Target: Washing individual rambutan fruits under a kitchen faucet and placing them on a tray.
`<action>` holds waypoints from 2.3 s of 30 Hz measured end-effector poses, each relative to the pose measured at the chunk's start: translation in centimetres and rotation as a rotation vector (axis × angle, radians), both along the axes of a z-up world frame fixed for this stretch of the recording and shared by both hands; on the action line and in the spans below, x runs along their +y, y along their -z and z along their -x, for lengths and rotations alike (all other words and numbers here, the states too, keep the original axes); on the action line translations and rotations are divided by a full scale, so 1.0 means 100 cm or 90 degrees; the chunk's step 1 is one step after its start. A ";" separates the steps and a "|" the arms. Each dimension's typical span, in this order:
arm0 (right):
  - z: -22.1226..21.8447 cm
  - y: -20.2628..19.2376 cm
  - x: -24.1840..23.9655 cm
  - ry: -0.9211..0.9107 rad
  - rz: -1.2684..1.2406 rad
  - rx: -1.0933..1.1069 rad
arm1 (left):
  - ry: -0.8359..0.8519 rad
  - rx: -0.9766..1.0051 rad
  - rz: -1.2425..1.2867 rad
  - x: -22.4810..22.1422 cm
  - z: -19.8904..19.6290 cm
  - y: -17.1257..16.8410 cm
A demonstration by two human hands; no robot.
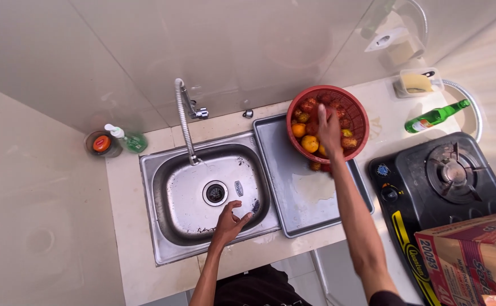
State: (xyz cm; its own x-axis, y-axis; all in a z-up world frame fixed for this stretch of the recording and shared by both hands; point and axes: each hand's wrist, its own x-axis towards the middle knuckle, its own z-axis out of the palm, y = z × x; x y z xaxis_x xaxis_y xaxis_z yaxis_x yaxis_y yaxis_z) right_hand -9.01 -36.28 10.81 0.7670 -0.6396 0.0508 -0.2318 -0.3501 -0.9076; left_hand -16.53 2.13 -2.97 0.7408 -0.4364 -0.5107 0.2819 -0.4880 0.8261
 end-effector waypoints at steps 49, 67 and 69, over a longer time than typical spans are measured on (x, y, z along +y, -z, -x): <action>0.160 0.226 -0.007 0.222 0.287 0.246 | -0.073 0.011 0.022 0.015 0.020 -0.018; -0.061 0.122 0.278 -0.223 -0.894 0.074 | -0.158 0.048 0.097 0.075 -0.017 -0.004; -0.077 0.132 0.286 -0.204 -0.862 0.116 | -0.200 0.040 0.133 0.077 -0.024 -0.002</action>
